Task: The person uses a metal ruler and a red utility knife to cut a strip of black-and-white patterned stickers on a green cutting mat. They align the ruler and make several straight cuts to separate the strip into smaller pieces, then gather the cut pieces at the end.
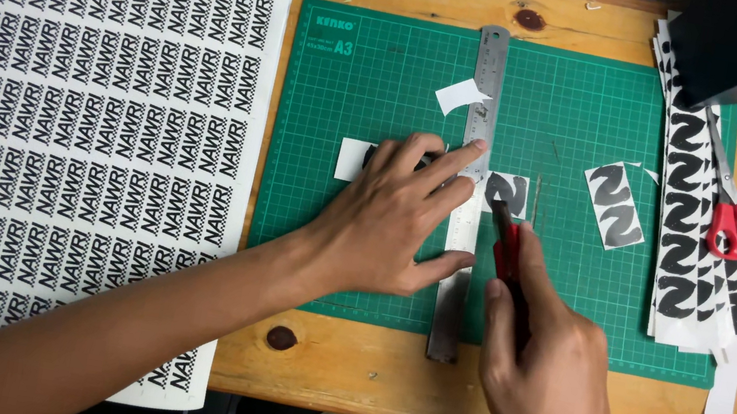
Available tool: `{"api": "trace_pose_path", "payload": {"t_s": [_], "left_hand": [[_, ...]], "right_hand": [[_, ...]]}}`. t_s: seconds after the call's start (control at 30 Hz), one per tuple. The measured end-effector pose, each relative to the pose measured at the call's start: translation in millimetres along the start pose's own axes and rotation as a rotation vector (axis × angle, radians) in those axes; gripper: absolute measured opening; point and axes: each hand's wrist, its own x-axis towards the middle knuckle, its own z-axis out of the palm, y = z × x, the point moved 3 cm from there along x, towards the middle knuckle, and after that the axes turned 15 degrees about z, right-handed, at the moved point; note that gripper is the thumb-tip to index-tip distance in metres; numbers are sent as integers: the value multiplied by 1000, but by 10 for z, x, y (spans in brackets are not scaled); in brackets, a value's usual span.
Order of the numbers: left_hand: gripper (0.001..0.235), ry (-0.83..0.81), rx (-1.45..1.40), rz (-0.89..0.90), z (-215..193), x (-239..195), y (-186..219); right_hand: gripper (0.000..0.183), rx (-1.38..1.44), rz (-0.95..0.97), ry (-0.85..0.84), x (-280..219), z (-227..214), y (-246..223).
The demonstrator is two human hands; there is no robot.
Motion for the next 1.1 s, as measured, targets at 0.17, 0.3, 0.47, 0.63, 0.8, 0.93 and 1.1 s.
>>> {"api": "trace_pose_path", "payload": {"t_s": [0.17, 0.3, 0.47, 0.63, 0.8, 0.93, 1.1], "left_hand": [[61, -7, 3, -1, 14, -8, 0], [58, 6, 2, 3, 18, 4, -7], [57, 0, 3, 1, 22, 5, -7], [59, -11, 7, -3, 20, 2, -13], [56, -5, -18, -7, 9, 9, -9], [53, -22, -42, -27, 26, 1, -3], [55, -36, -36, -29, 10, 20, -2]], "right_hand": [[64, -7, 39, -21, 211, -36, -164], [65, -16, 22, -52, 317, 63, -216], [64, -9, 12, -31, 318, 82, -177], [64, -42, -18, -3, 325, 74, -180], [67, -97, -49, -50, 322, 68, -243], [71, -156, -35, -20, 298, 178, -242], [70, -189, -30, -27, 200, 229, -208]]}}
